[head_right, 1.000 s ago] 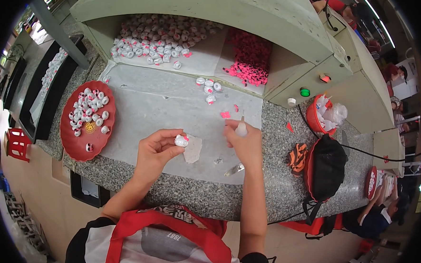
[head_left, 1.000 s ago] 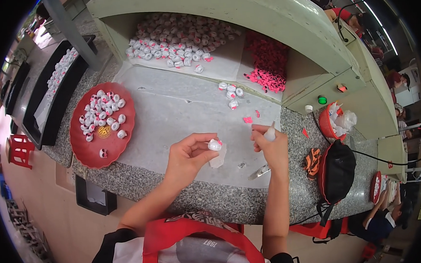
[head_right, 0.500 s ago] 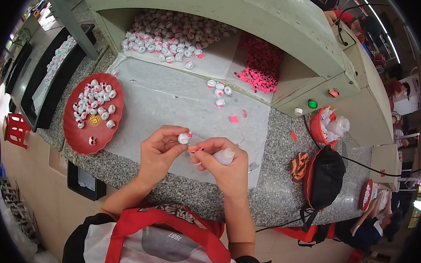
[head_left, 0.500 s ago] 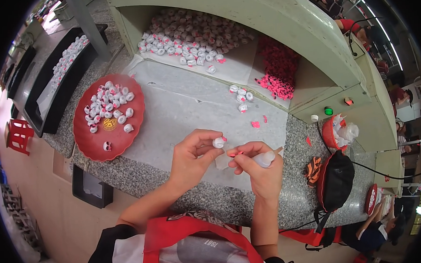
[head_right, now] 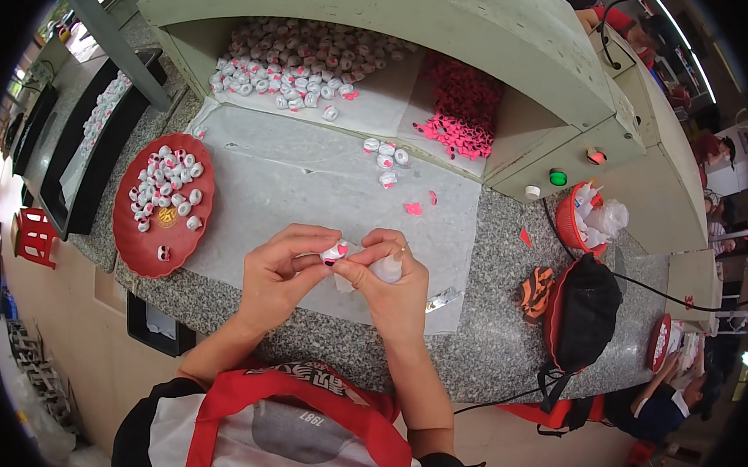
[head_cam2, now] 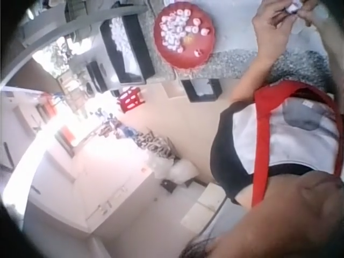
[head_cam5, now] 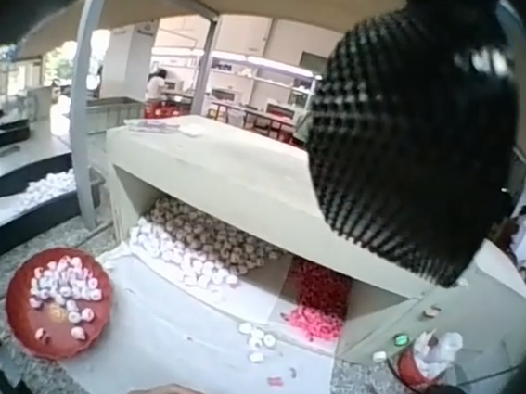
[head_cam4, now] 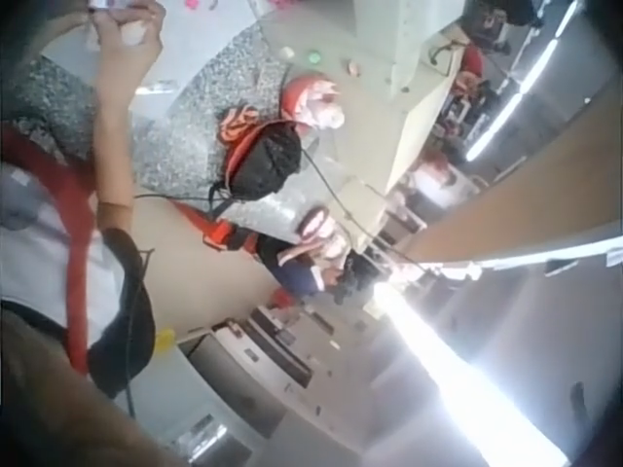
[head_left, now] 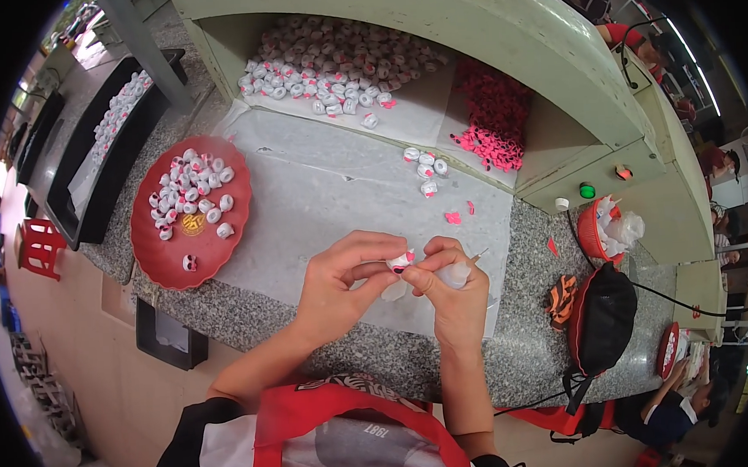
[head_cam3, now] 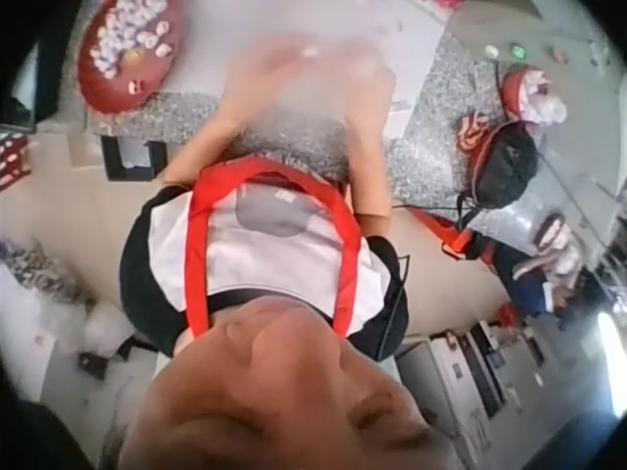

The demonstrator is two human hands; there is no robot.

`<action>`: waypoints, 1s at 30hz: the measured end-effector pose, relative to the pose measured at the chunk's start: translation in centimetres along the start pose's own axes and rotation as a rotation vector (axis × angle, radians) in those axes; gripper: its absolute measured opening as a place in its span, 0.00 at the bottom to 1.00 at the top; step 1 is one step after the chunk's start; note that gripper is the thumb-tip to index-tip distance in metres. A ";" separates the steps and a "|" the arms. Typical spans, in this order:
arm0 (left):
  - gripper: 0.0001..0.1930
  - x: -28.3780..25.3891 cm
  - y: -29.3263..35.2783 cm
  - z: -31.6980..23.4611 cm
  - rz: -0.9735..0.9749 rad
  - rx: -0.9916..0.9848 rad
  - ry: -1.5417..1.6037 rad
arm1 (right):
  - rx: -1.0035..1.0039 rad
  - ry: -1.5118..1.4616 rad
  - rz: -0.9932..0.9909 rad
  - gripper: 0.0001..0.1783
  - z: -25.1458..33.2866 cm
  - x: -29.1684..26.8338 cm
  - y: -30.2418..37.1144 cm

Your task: Assembling small toys by gluing bows onto toy heads at a factory workbench.

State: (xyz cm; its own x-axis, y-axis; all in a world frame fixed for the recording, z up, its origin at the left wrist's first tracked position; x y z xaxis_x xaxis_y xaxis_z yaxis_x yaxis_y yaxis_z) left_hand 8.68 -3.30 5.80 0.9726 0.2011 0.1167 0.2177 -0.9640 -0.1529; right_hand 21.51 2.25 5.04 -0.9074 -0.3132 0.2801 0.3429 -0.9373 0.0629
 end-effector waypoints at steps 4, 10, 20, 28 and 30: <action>0.16 -0.1 -0.1 0.4 0.077 -0.170 0.295 | -0.129 0.150 -0.003 0.13 0.7 0.1 0.2; 0.14 0.2 0.1 1.6 0.028 -0.257 0.379 | -0.160 0.168 0.081 0.16 1.0 0.8 0.4; 0.12 0.2 0.1 1.1 -0.065 -0.065 0.093 | -0.142 0.173 0.067 0.12 1.1 0.4 0.2; 0.16 -0.5 1.1 3.4 -0.137 -0.365 0.367 | -0.228 0.182 0.077 0.12 1.0 1.5 0.9; 0.14 0.3 1.0 1.1 0.038 -0.190 0.297 | -0.248 0.164 0.132 0.12 1.1 1.1 0.9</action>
Point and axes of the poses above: each hand's wrist, its own y-axis away from the middle knuckle, its own x-axis out of the palm, z = x × y, the point moved 7 cm from there along -y, towards the middle knuckle, and after that the axes turned 7 degrees about -y, right-handed, at the moved point
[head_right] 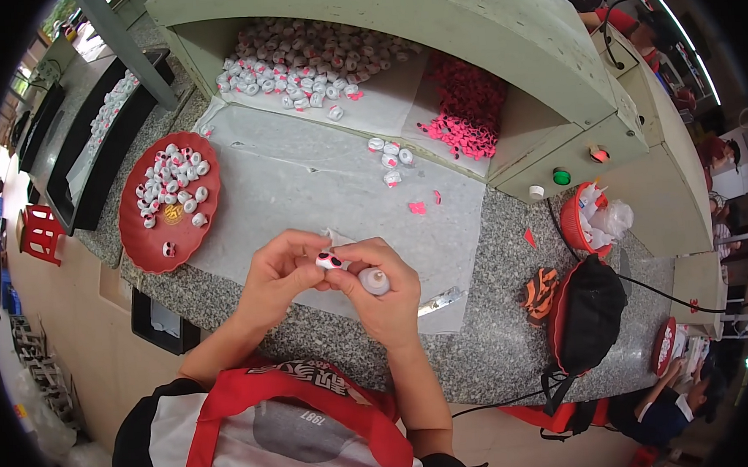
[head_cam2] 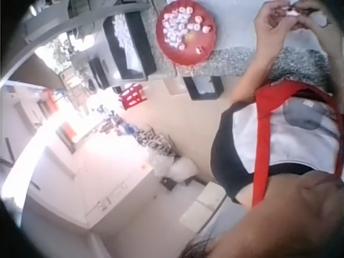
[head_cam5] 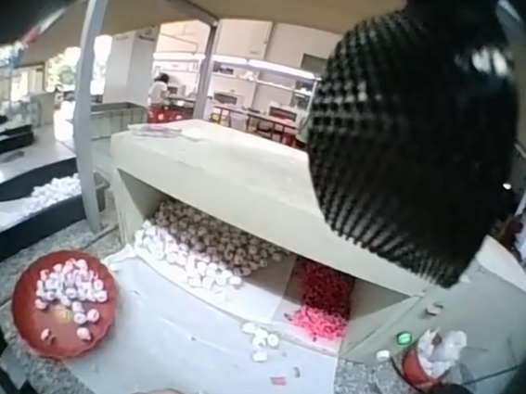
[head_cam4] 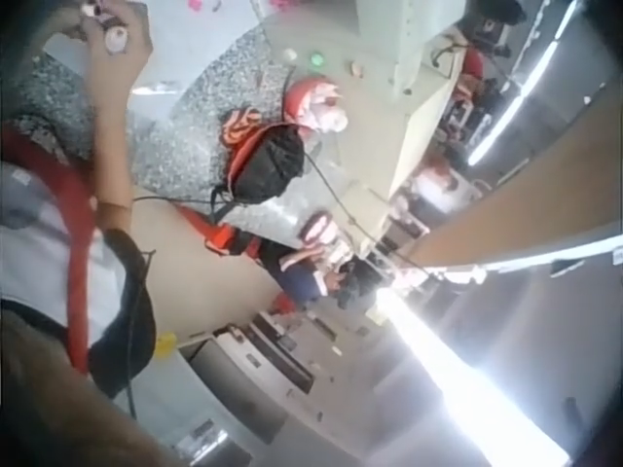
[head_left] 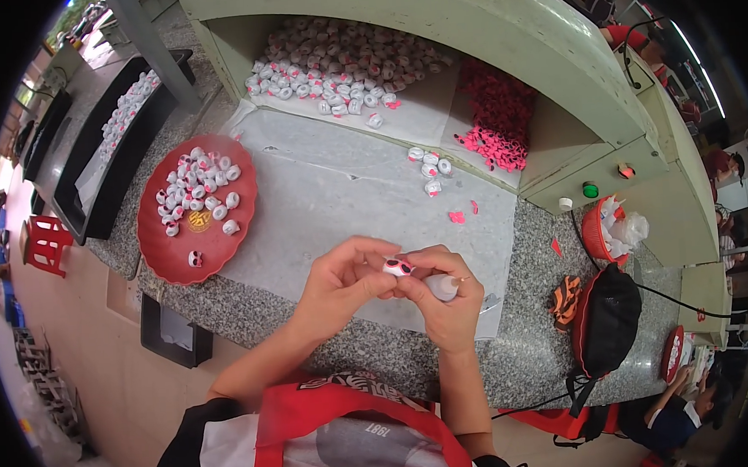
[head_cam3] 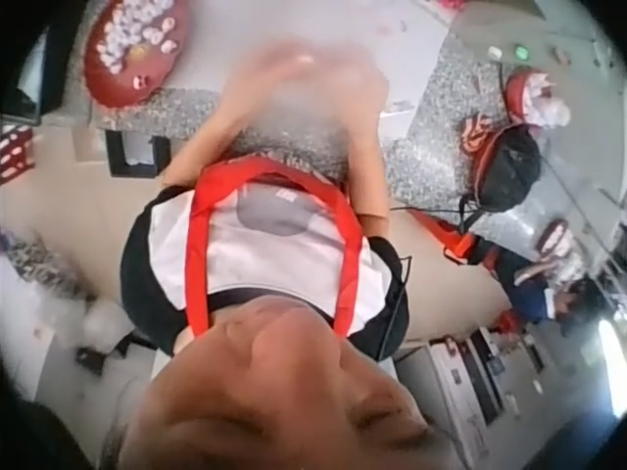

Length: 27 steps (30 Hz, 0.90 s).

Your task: Assembling small toys by gluing bows onto toy heads at a factory workbench.

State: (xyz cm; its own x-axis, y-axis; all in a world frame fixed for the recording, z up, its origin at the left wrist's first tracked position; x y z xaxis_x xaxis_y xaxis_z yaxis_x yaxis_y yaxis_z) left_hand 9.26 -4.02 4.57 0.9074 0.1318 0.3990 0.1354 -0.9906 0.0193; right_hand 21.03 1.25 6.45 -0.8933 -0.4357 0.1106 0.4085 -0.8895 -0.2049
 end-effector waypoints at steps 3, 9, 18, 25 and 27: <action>0.13 0.0 0.5 -0.6 0.107 0.042 -0.100 | 0.018 -0.214 0.138 0.11 -0.5 0.4 -0.1; 0.11 -1.5 1.4 -0.7 -0.015 0.028 -0.147 | 0.188 -0.360 0.115 0.08 -2.2 1.9 0.2; 0.09 -6.4 1.3 -0.7 -0.199 -0.064 -0.274 | 0.273 -0.218 -0.004 0.05 -4.9 5.1 -0.5; 0.15 -9.5 -1.9 -7.0 -0.787 0.461 -1.484 | 0.369 -0.047 -0.114 0.08 -5.1 0.0 0.0; 0.12 -5.8 -6.4 -2.6 -0.498 0.396 -1.087 | 0.201 -0.031 -0.275 0.11 -4.3 -1.6 0.1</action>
Point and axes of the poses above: each hand's wrist, its own y-axis away from the middle knuckle, its own x-axis out of the palm, z = x × y, the point moved 7 cm from there along -y, towards the middle knuckle, and after that the axes turned 7 degrees about -y, right-handed, at the moved point
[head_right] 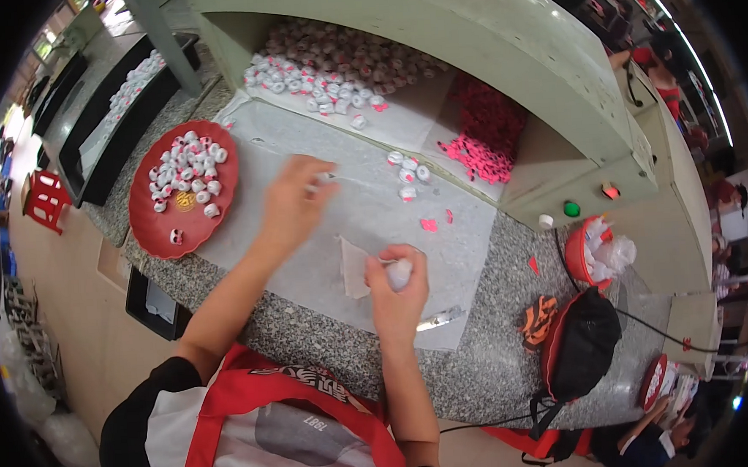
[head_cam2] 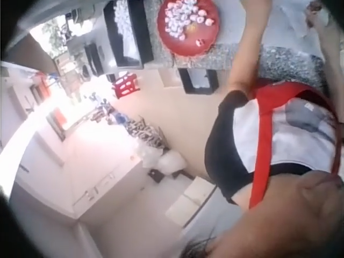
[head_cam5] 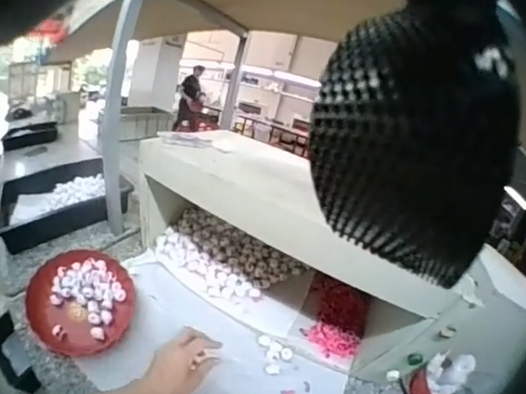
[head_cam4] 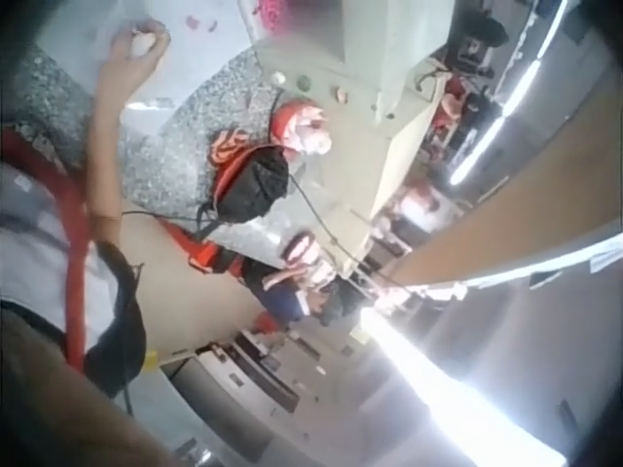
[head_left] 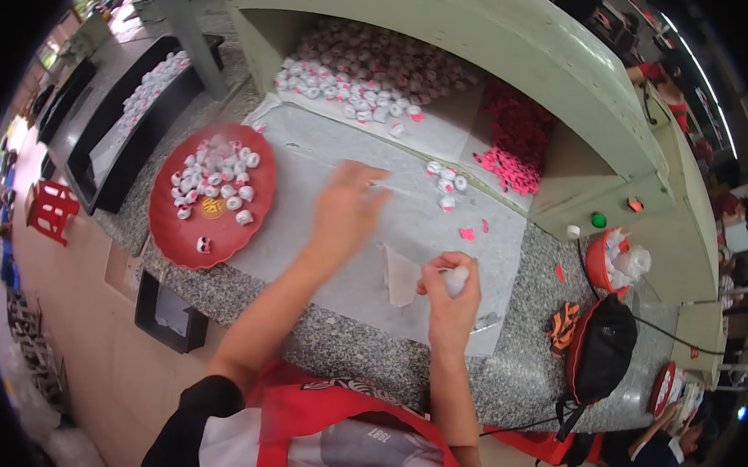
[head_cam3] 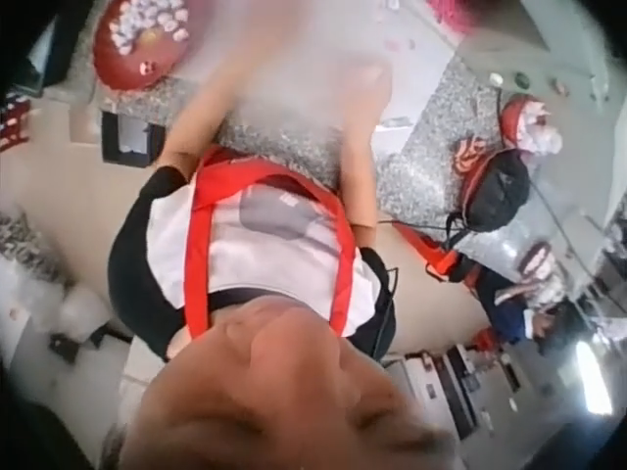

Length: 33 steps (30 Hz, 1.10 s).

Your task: Assembling small toys by gluing bows onto toy heads at a factory workbench.

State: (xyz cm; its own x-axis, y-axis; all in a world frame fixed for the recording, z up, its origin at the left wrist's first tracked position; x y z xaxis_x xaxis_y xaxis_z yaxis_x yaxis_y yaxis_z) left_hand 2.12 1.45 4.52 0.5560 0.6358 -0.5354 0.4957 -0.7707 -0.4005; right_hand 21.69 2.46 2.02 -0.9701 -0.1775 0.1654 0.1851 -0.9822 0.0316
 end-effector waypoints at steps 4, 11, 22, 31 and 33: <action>0.16 13.3 -0.1 -2.3 0.269 0.123 -0.306 | -0.085 -0.016 -0.105 0.15 1.6 -2.5 1.5; 0.17 10.5 3.4 -1.5 0.702 -0.384 0.769 | -0.115 -0.107 -0.008 0.19 2.7 -2.1 2.8; 0.16 -0.7 6.5 -4.7 0.323 -0.263 0.918 | -0.548 0.301 -0.034 0.12 9.2 -0.1 6.5; 0.14 -1.0 6.8 -5.3 0.253 -0.224 0.866 | -0.675 0.421 -0.029 0.11 10.0 -0.6 6.7; 0.14 -0.9 6.8 -5.4 0.258 -0.224 0.861 | -0.675 0.424 -0.032 0.11 10.0 -0.7 6.8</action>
Point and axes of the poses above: each hand's wrist, its own y-axis away from the middle knuckle, its own x-axis out of the palm, z = x × y, the point moved 7 cm from there along -y, towards the middle knuckle, and after that the axes turned 7 degrees about -y, right-handed, at the moved point
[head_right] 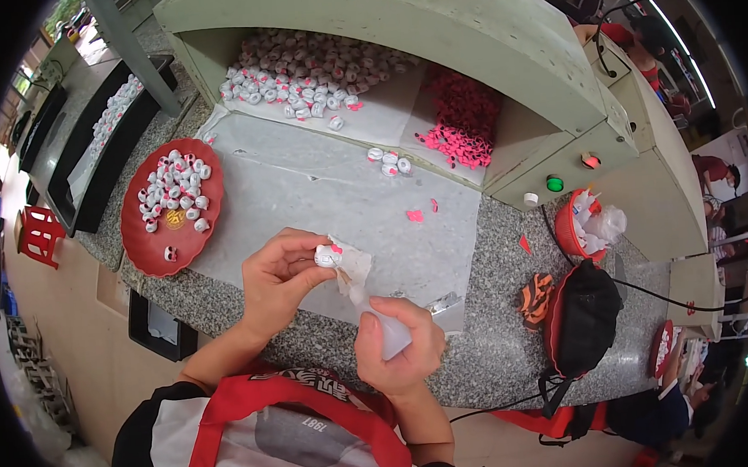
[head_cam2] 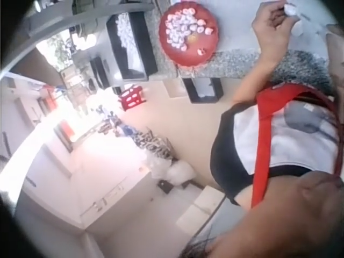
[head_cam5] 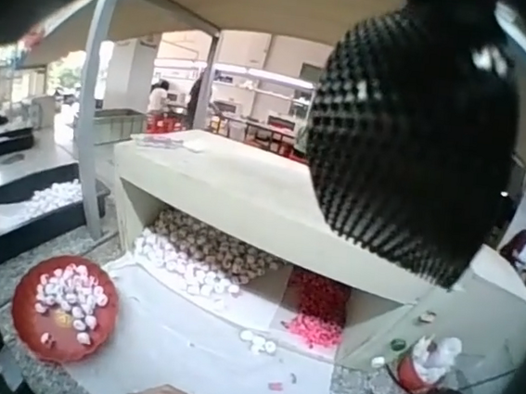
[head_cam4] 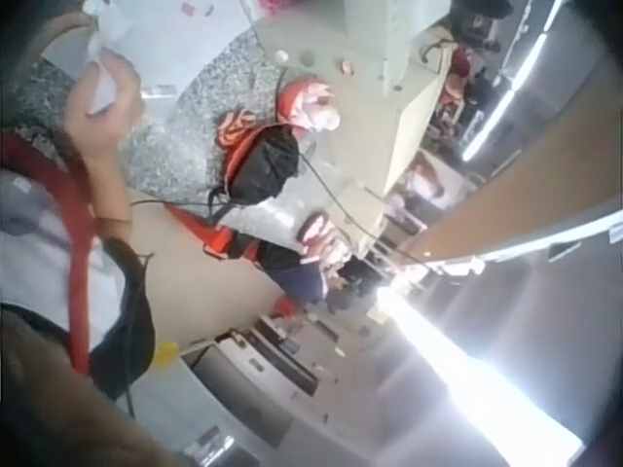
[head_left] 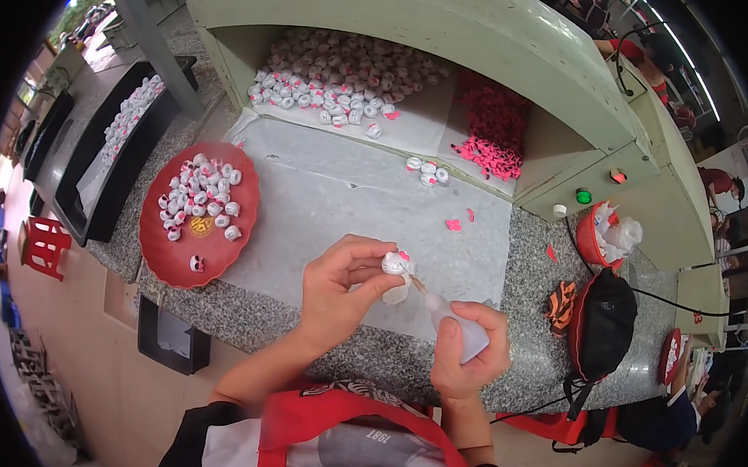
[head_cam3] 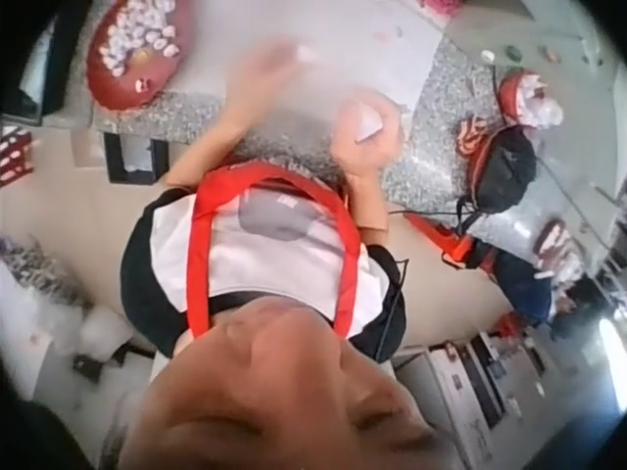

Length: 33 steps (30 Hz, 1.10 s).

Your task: Assembling small toys by gluing bows onto toy heads at a factory workbench.

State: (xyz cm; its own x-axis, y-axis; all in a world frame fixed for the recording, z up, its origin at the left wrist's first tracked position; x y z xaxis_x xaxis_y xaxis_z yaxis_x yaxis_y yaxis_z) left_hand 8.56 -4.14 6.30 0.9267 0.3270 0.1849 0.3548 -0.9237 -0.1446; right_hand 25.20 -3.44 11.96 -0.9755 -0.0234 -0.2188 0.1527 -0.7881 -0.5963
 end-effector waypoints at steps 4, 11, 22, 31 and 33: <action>0.14 0.3 -0.1 -0.2 0.010 0.004 -0.020 | 0.066 -0.050 0.028 0.09 -0.4 0.1 0.1; 0.15 0.1 -0.3 -0.7 0.015 0.081 -0.106 | -0.022 -0.045 0.101 0.08 0.3 0.5 -0.9; 0.16 -0.1 -0.4 0.7 0.068 -0.229 0.117 | -0.017 -0.039 0.070 0.09 0.0 0.3 -0.9; 0.17 0.1 -0.3 1.4 0.102 -0.318 0.209 | -0.101 -0.027 0.103 0.11 0.6 0.2 -1.1; 0.17 0.2 -0.3 1.4 0.107 -0.320 0.214 | -0.115 -0.024 0.105 0.11 0.7 0.2 -1.1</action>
State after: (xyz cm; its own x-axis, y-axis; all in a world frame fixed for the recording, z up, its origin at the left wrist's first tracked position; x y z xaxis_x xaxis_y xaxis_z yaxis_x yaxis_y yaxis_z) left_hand 8.78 -3.51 4.98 0.8975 0.2082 0.3887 0.1702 -0.9768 0.1301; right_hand 24.73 -2.98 13.08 -0.9566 -0.1178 -0.2664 0.2695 -0.7052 -0.6558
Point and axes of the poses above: each hand's wrist, its own y-axis away from the middle knuckle, its own x-axis out of the palm, z = x × y, the point moved 7 cm from there along -y, towards the middle knuckle, and after that the axes turned 7 degrees about -y, right-handed, at the moved point
